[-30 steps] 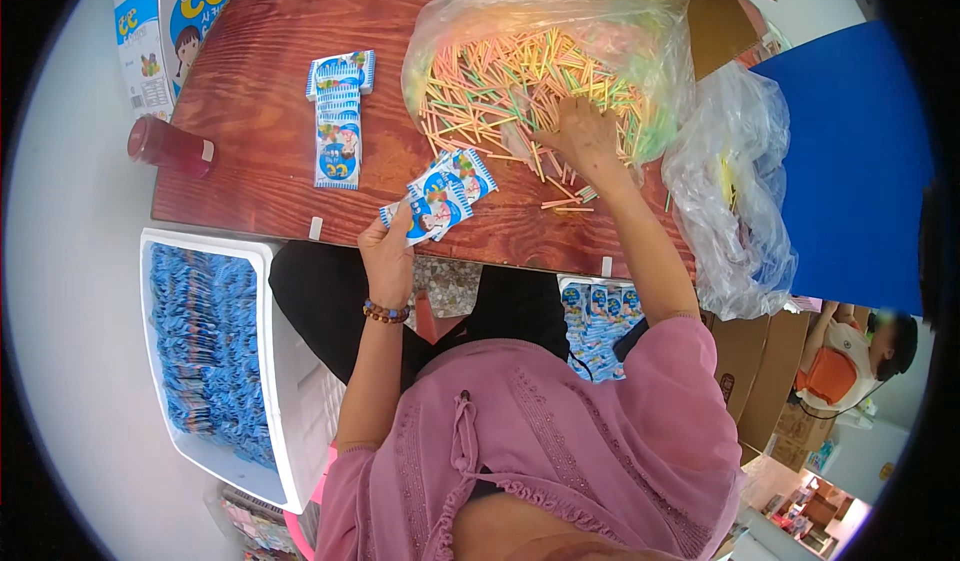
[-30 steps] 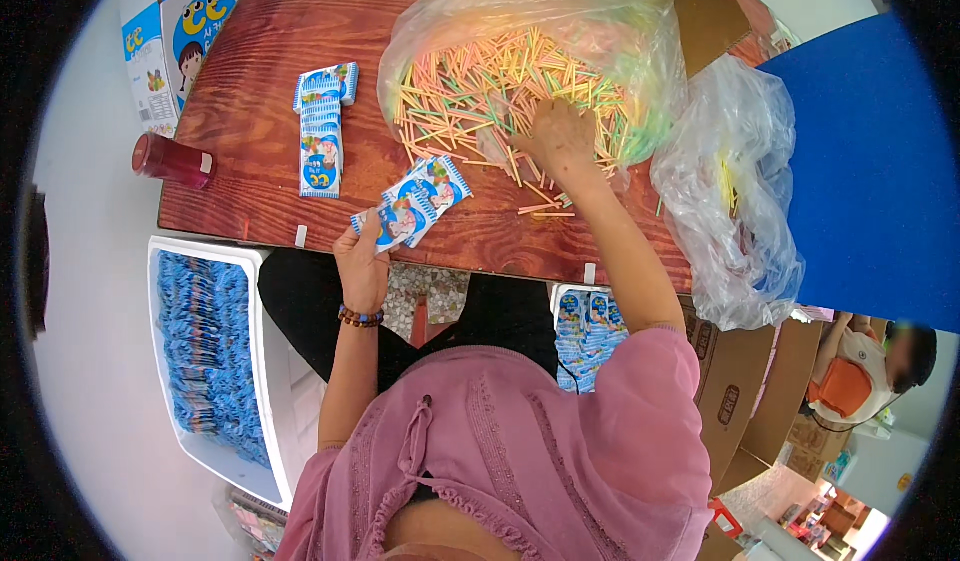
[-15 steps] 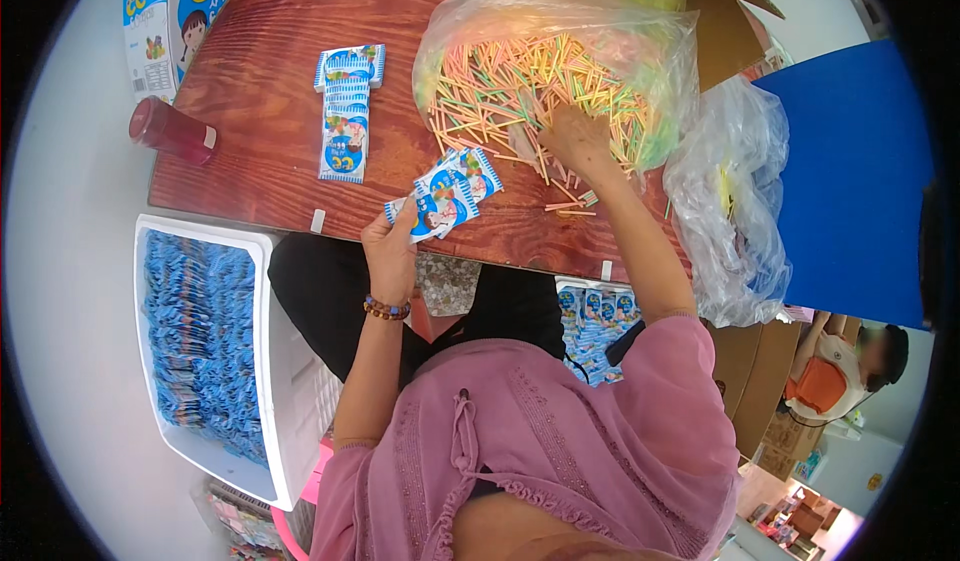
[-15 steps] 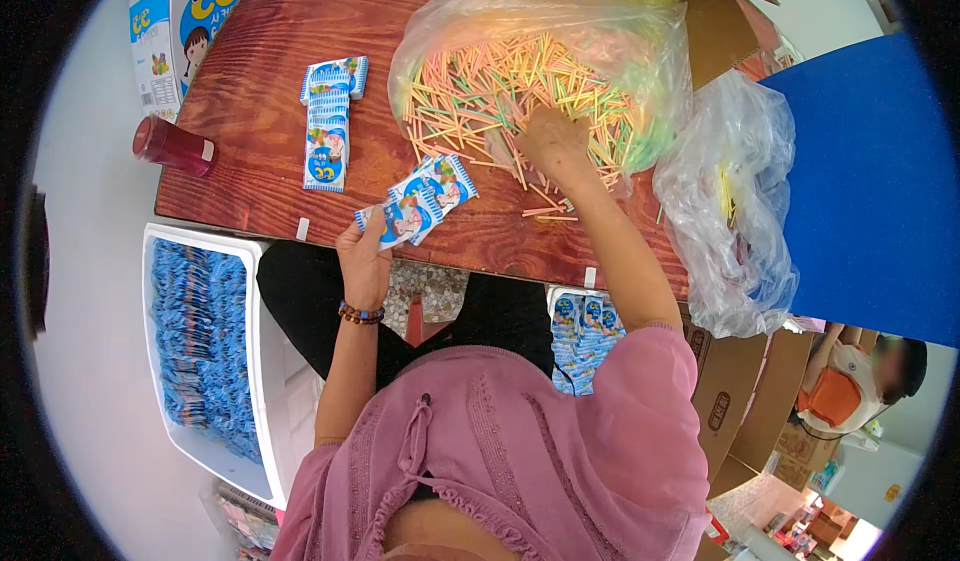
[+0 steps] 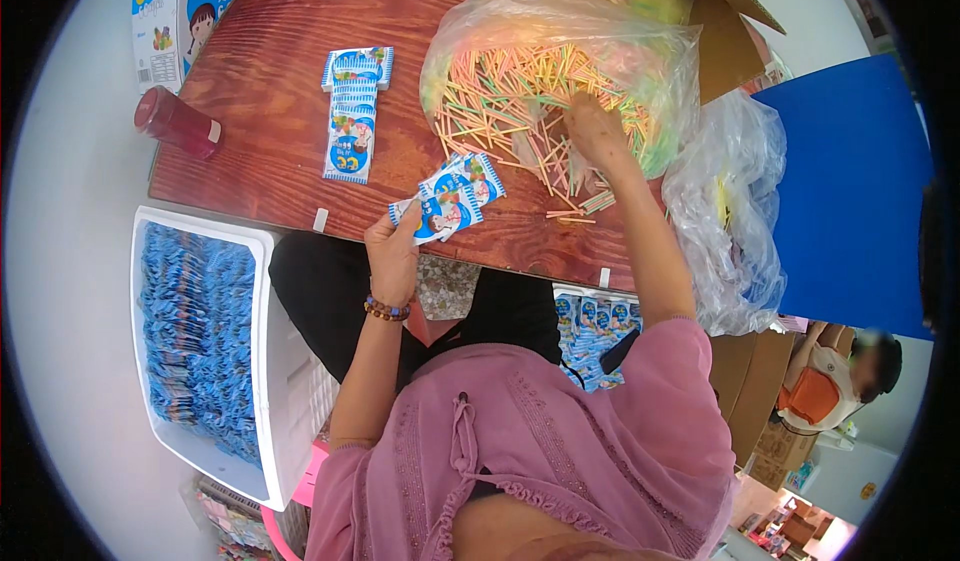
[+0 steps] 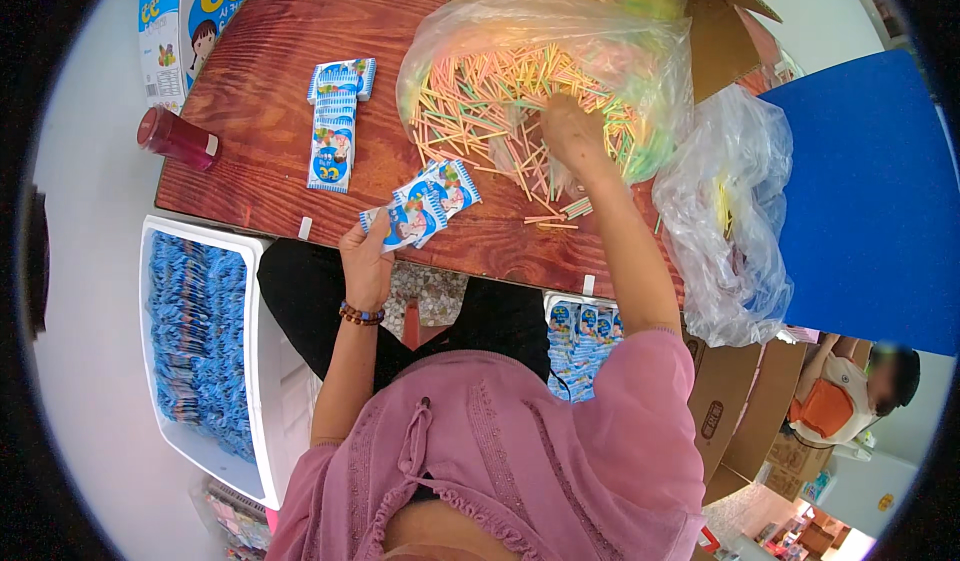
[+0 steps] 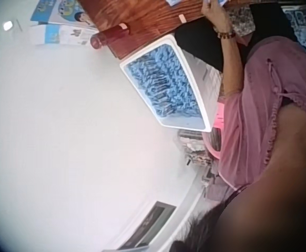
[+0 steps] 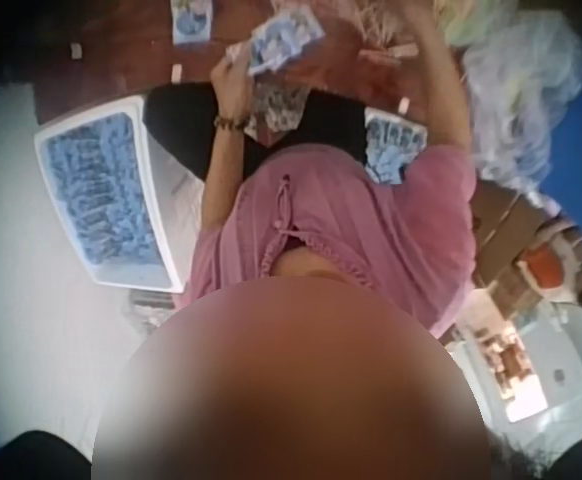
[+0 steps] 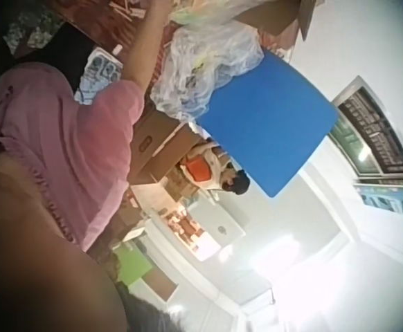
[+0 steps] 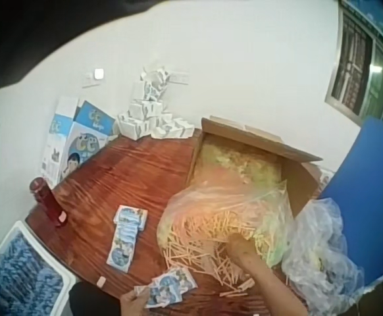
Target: Organizing small blue packets and thin yellow sticks on a table in a workshop setting.
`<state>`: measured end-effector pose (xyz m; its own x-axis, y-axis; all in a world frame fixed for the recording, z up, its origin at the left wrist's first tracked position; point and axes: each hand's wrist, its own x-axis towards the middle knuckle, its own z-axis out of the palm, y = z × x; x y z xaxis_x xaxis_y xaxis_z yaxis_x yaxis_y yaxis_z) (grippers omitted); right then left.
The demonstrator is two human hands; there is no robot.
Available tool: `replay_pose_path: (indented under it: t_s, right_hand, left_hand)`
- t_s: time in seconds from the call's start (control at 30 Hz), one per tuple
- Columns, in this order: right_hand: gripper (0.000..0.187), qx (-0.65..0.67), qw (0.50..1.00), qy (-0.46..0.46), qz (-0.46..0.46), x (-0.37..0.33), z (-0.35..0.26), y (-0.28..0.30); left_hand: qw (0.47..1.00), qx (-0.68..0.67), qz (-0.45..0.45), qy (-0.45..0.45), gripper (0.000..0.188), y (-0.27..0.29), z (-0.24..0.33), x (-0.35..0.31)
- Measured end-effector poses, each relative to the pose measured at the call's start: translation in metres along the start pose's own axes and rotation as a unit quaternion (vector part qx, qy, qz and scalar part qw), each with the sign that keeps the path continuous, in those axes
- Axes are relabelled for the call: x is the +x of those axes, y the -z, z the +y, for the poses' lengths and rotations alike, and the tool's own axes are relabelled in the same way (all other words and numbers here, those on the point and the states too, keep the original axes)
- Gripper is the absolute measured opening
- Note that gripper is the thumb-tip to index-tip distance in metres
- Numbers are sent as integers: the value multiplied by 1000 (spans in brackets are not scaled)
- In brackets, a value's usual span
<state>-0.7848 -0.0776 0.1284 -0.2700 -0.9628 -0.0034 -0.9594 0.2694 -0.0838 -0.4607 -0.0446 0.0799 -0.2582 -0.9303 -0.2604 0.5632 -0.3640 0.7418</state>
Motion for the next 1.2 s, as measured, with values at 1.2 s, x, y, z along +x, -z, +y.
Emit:
replay_pose_path:
  t_s: [1.2]
  right_hand:
    - [28, 204, 978, -48, 21, 1, 8, -11]
  left_hand:
    - [1000, -2, -8, 12, 17, 1, 1, 0]
